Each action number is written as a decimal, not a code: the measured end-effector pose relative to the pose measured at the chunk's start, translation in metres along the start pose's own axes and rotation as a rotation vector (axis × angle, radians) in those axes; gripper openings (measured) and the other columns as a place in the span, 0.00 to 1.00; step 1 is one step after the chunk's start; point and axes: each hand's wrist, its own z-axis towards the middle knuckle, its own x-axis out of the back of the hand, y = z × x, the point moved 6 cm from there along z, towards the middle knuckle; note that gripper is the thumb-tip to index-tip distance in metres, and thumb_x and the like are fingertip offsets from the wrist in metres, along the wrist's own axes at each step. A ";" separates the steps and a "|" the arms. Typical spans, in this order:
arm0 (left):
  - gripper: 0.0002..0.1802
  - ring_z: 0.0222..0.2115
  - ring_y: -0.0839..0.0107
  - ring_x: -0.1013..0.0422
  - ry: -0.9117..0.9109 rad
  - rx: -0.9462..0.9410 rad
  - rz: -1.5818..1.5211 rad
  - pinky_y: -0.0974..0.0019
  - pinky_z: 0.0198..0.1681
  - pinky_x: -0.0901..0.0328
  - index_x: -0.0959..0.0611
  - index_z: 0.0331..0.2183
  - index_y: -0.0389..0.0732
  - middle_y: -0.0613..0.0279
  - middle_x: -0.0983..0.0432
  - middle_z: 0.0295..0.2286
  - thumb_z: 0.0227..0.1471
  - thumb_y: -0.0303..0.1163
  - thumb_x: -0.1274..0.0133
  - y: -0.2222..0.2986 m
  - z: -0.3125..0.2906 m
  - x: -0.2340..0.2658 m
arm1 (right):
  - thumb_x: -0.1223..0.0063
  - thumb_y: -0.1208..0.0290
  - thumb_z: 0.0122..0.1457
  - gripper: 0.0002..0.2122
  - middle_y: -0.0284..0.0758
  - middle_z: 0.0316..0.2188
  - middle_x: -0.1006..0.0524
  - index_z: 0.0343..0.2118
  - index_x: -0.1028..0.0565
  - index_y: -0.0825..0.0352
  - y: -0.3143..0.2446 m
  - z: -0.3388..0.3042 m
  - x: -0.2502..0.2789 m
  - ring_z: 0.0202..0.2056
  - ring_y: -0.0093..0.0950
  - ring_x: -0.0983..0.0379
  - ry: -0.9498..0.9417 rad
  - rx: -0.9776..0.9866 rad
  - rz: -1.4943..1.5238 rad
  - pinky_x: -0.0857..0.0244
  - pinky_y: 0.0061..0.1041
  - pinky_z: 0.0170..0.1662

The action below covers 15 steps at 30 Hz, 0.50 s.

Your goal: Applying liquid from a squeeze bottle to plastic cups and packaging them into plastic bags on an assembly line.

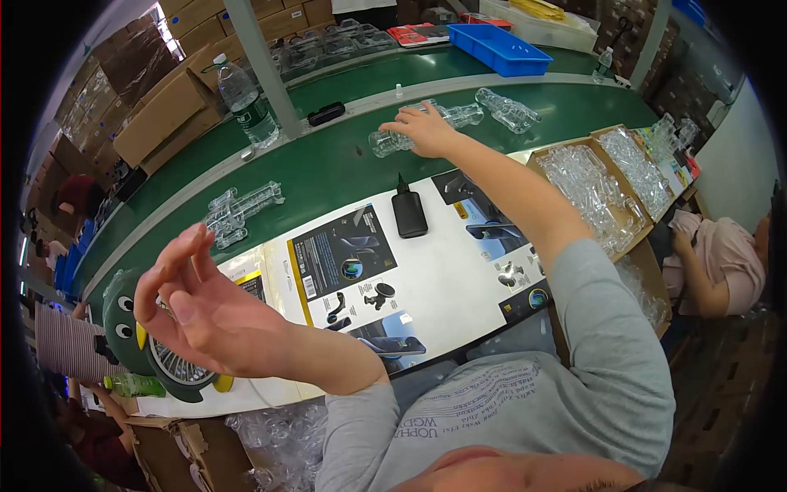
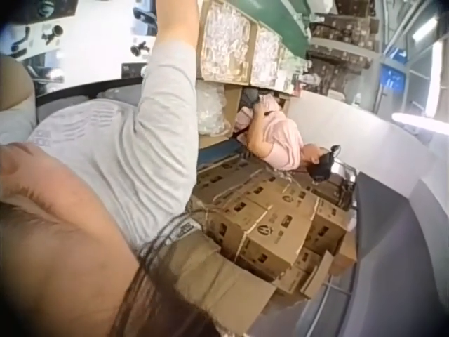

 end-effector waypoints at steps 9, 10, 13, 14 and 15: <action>0.16 0.29 0.59 0.30 -0.036 0.041 0.004 0.61 0.38 0.33 0.32 0.38 0.33 0.42 0.28 0.27 0.47 0.32 0.57 -0.003 -0.003 -0.009 | 0.47 0.78 0.41 0.36 0.33 0.51 0.35 0.55 0.42 0.40 0.000 0.033 -0.049 0.58 0.35 0.47 -0.382 -0.064 -0.087 0.57 0.55 0.56; 0.16 0.29 0.59 0.30 -0.045 0.030 -0.015 0.61 0.37 0.33 0.32 0.38 0.32 0.41 0.28 0.27 0.47 0.31 0.57 -0.003 -0.002 -0.009 | 0.47 0.78 0.41 0.37 0.34 0.51 0.36 0.56 0.43 0.40 0.002 0.034 -0.051 0.58 0.36 0.47 -0.404 -0.078 -0.102 0.55 0.54 0.56; 0.15 0.29 0.59 0.29 -0.061 0.009 -0.017 0.61 0.36 0.32 0.32 0.38 0.31 0.40 0.28 0.27 0.49 0.31 0.57 -0.003 0.001 -0.009 | 0.46 0.78 0.41 0.37 0.36 0.51 0.36 0.56 0.43 0.41 -0.002 0.032 -0.045 0.57 0.37 0.47 -0.341 -0.030 -0.122 0.52 0.52 0.55; 0.15 0.31 0.57 0.29 -0.172 -0.008 -0.036 0.59 0.39 0.33 0.32 0.40 0.31 0.40 0.28 0.29 0.50 0.30 0.59 -0.003 0.003 -0.012 | 0.47 0.79 0.41 0.37 0.37 0.51 0.36 0.56 0.43 0.42 -0.005 0.030 -0.038 0.57 0.38 0.47 -0.244 0.012 -0.132 0.50 0.50 0.54; 0.15 0.34 0.55 0.30 -0.280 -0.025 -0.054 0.57 0.41 0.34 0.32 0.41 0.32 0.39 0.28 0.32 0.51 0.30 0.61 -0.001 0.002 -0.016 | 0.47 0.79 0.41 0.37 0.37 0.51 0.36 0.56 0.43 0.42 -0.008 0.023 -0.035 0.57 0.38 0.47 -0.255 0.034 -0.121 0.50 0.50 0.54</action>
